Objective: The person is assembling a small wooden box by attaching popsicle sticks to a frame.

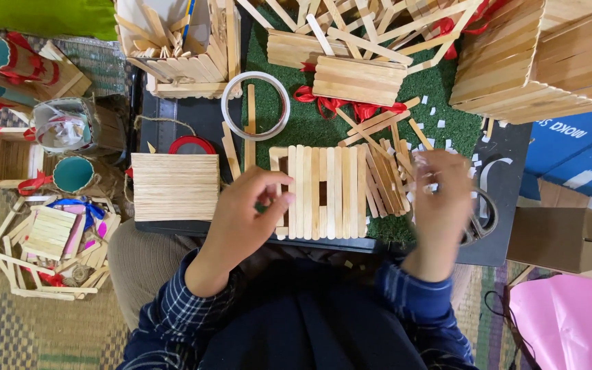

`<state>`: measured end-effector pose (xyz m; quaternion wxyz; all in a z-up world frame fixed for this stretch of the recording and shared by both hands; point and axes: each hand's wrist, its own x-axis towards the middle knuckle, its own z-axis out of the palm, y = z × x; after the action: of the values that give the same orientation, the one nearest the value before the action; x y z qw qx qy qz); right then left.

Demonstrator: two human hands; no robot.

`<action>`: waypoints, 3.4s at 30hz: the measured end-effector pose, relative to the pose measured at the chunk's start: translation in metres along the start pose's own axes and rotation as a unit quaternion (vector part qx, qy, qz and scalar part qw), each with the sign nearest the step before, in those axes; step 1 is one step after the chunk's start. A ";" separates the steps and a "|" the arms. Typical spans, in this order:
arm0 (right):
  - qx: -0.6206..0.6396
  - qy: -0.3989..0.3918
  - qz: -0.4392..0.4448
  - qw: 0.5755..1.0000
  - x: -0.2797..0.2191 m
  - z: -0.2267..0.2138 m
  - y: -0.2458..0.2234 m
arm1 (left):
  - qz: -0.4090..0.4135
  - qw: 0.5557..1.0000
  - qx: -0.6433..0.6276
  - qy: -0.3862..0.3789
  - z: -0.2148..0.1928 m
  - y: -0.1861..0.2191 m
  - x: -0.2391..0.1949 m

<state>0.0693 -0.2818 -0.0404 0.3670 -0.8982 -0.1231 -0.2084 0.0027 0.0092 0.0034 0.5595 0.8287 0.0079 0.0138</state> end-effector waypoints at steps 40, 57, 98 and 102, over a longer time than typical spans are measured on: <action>0.363 -0.044 0.078 0.927 -0.022 -0.009 -0.012 | 0.189 0.972 -0.133 0.032 0.018 0.003 -0.017; -0.182 -0.119 0.000 0.976 0.002 0.004 0.010 | 0.150 0.972 -0.113 0.139 0.003 0.000 -0.008; 0.207 -0.057 -0.350 0.912 -0.027 0.036 -0.089 | -0.052 0.977 -0.207 0.030 -0.003 0.000 -0.014; 0.147 -0.036 -0.276 0.949 -0.014 0.023 -0.046 | -0.089 0.994 -0.067 0.015 -0.015 0.019 -0.007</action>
<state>0.0460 -0.2346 -0.0340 0.4185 -0.7721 -0.4086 -0.2485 -0.0047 0.0159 0.0262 0.6126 0.7850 0.0893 -0.0229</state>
